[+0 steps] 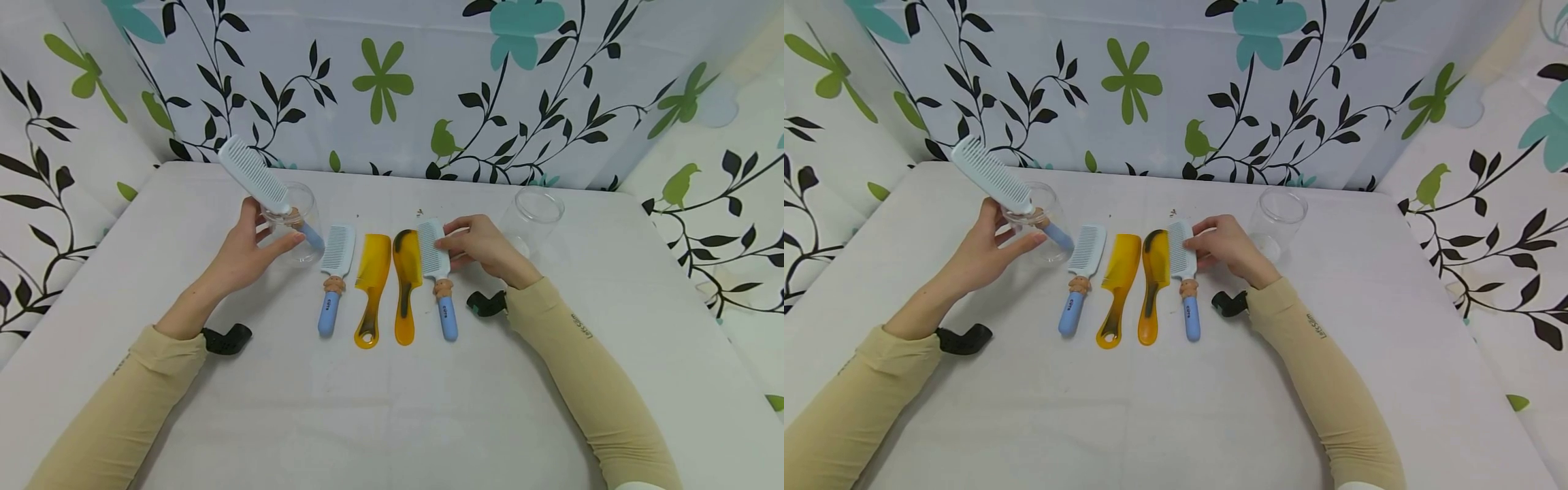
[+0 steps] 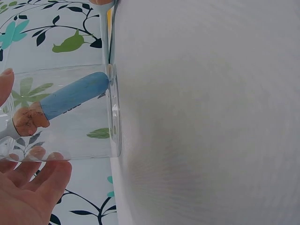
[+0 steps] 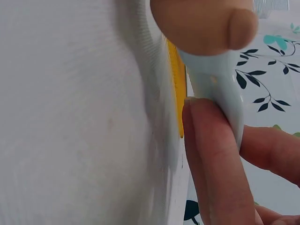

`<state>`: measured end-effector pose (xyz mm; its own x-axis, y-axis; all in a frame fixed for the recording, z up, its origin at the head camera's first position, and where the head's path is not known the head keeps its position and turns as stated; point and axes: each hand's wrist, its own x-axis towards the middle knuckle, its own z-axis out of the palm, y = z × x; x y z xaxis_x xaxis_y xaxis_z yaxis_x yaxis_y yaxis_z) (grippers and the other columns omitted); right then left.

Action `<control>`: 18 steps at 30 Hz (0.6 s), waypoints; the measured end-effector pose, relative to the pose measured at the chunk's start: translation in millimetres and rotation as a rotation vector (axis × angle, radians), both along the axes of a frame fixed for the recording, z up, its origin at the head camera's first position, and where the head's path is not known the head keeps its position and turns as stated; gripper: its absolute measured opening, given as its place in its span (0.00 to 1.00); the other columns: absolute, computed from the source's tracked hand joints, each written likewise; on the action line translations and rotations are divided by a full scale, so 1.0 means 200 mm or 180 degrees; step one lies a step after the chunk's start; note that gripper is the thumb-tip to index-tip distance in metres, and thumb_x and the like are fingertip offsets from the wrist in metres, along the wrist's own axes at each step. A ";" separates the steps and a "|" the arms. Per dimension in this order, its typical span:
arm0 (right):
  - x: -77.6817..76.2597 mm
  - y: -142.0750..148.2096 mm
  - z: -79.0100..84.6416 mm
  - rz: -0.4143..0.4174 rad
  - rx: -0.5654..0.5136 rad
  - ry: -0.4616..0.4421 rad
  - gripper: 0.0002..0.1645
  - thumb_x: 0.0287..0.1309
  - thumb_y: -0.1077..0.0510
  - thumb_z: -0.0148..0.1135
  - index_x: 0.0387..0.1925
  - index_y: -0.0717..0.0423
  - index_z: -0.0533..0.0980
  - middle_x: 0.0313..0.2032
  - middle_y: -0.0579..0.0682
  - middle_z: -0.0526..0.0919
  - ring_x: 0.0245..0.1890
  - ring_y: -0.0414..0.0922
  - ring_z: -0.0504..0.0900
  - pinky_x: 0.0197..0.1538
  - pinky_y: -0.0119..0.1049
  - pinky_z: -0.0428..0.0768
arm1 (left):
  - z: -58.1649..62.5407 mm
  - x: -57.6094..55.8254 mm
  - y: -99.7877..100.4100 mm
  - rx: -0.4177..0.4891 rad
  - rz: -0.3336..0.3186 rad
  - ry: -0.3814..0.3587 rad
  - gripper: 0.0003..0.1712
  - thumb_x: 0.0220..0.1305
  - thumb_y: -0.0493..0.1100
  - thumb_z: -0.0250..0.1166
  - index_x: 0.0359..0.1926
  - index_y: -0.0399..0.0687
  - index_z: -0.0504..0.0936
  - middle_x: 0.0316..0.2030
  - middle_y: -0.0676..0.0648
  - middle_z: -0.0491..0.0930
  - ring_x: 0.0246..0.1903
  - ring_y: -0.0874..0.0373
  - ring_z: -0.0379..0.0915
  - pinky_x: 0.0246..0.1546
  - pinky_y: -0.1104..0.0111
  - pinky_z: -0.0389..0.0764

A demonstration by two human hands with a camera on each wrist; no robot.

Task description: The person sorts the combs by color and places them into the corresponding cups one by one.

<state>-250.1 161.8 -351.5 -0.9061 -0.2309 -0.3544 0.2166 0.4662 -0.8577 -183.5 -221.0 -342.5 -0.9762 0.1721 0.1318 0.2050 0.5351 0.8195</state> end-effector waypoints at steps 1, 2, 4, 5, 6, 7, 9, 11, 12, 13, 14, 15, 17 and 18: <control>0.00 0.00 0.00 -0.0002 -0.0014 0.0005 0.27 0.63 0.58 0.67 0.59 0.63 0.70 0.47 0.61 0.82 0.35 0.44 0.86 0.38 0.34 0.88 | 0.00 0.00 0.00 -0.0001 0.0000 -0.0001 0.47 0.69 0.46 0.65 0.74 0.43 0.42 0.70 0.37 0.56 0.73 0.38 0.52 0.73 0.43 0.58; 0.00 0.00 0.00 -0.0010 -0.0026 0.0004 0.26 0.63 0.58 0.67 0.59 0.63 0.71 0.47 0.60 0.82 0.35 0.44 0.86 0.38 0.34 0.88 | 0.00 0.00 0.00 -0.0003 -0.0001 -0.0002 0.47 0.69 0.46 0.65 0.74 0.43 0.42 0.70 0.37 0.56 0.73 0.39 0.52 0.73 0.43 0.58; 0.00 0.00 0.01 -0.0023 -0.0038 0.0008 0.26 0.63 0.58 0.67 0.59 0.63 0.71 0.48 0.60 0.82 0.35 0.45 0.86 0.38 0.35 0.88 | 0.00 0.00 0.00 -0.0008 -0.0001 -0.0001 0.47 0.69 0.45 0.65 0.74 0.42 0.43 0.69 0.37 0.56 0.73 0.39 0.52 0.73 0.43 0.58; 0.00 0.00 0.01 -0.0031 -0.0042 0.0009 0.26 0.63 0.58 0.67 0.59 0.63 0.71 0.48 0.60 0.82 0.35 0.45 0.86 0.39 0.35 0.88 | 0.01 0.00 0.00 -0.0007 -0.0001 0.0000 0.47 0.69 0.45 0.65 0.74 0.42 0.43 0.69 0.37 0.56 0.73 0.39 0.52 0.73 0.43 0.58; 0.00 0.00 0.02 -0.0040 -0.0055 0.0011 0.26 0.63 0.58 0.67 0.59 0.63 0.71 0.48 0.61 0.83 0.35 0.45 0.86 0.39 0.35 0.89 | 0.01 0.00 0.00 -0.0006 0.0000 0.0002 0.47 0.69 0.45 0.65 0.74 0.42 0.43 0.69 0.37 0.56 0.73 0.39 0.52 0.73 0.43 0.58; 0.00 0.00 0.02 -0.0040 -0.0061 0.0019 0.26 0.63 0.58 0.67 0.59 0.63 0.72 0.48 0.61 0.83 0.35 0.45 0.86 0.39 0.36 0.89 | 0.01 0.00 0.00 -0.0004 -0.0001 0.0005 0.47 0.69 0.45 0.65 0.74 0.42 0.43 0.69 0.37 0.56 0.73 0.39 0.52 0.73 0.43 0.58; 0.00 0.00 0.02 -0.0038 -0.0077 0.0041 0.26 0.63 0.58 0.67 0.59 0.64 0.72 0.47 0.61 0.83 0.35 0.45 0.86 0.39 0.36 0.89 | 0.01 0.00 0.00 0.0005 -0.0004 0.0010 0.46 0.69 0.45 0.65 0.74 0.43 0.43 0.69 0.37 0.56 0.73 0.39 0.53 0.73 0.43 0.58; 0.00 0.00 0.02 -0.0038 -0.0101 0.0057 0.26 0.63 0.58 0.67 0.59 0.64 0.72 0.46 0.60 0.83 0.34 0.45 0.85 0.39 0.35 0.89 | 0.01 0.01 0.01 0.0010 -0.0006 0.0010 0.47 0.69 0.45 0.65 0.74 0.43 0.43 0.69 0.37 0.56 0.73 0.39 0.53 0.73 0.43 0.58; 0.00 0.00 0.02 -0.0039 -0.0114 0.0062 0.26 0.63 0.58 0.67 0.59 0.64 0.72 0.45 0.60 0.84 0.34 0.44 0.85 0.39 0.35 0.89 | 0.01 0.01 0.01 0.0012 -0.0008 0.0009 0.47 0.69 0.45 0.65 0.74 0.43 0.43 0.69 0.37 0.56 0.72 0.39 0.53 0.73 0.43 0.58; 0.00 0.00 0.02 -0.0038 -0.0125 0.0067 0.26 0.63 0.58 0.67 0.58 0.64 0.72 0.45 0.60 0.84 0.34 0.44 0.85 0.39 0.36 0.89 | 0.01 0.01 0.01 0.0013 -0.0008 0.0007 0.47 0.69 0.45 0.65 0.74 0.43 0.43 0.69 0.37 0.56 0.72 0.39 0.53 0.73 0.43 0.58; 0.00 0.00 0.02 -0.0036 -0.0135 0.0072 0.26 0.63 0.58 0.67 0.58 0.65 0.72 0.45 0.60 0.84 0.34 0.44 0.85 0.39 0.36 0.89 | 0.01 0.01 0.01 0.0013 -0.0008 0.0004 0.47 0.69 0.45 0.65 0.74 0.42 0.43 0.69 0.37 0.56 0.72 0.39 0.53 0.73 0.43 0.58; 0.00 0.00 0.02 -0.0033 -0.0137 0.0077 0.26 0.63 0.58 0.67 0.58 0.65 0.73 0.44 0.60 0.84 0.34 0.44 0.85 0.39 0.36 0.89 | 0.01 0.01 0.01 0.0012 -0.0007 0.0001 0.47 0.69 0.45 0.65 0.74 0.42 0.43 0.69 0.37 0.56 0.72 0.39 0.53 0.73 0.43 0.58; 0.00 0.00 0.02 -0.0025 -0.0137 0.0085 0.25 0.62 0.58 0.67 0.58 0.64 0.73 0.44 0.60 0.84 0.33 0.44 0.86 0.39 0.37 0.89 | 0.01 0.01 0.01 0.0009 -0.0004 -0.0002 0.47 0.69 0.45 0.65 0.74 0.42 0.43 0.69 0.37 0.56 0.73 0.39 0.53 0.73 0.43 0.58; 0.00 0.01 0.02 -0.0020 -0.0131 0.0093 0.25 0.63 0.58 0.67 0.58 0.64 0.73 0.44 0.60 0.85 0.33 0.44 0.86 0.40 0.37 0.89 | 0.01 0.01 0.01 0.0008 -0.0004 -0.0003 0.47 0.69 0.45 0.65 0.74 0.42 0.43 0.69 0.37 0.56 0.73 0.39 0.53 0.73 0.43 0.58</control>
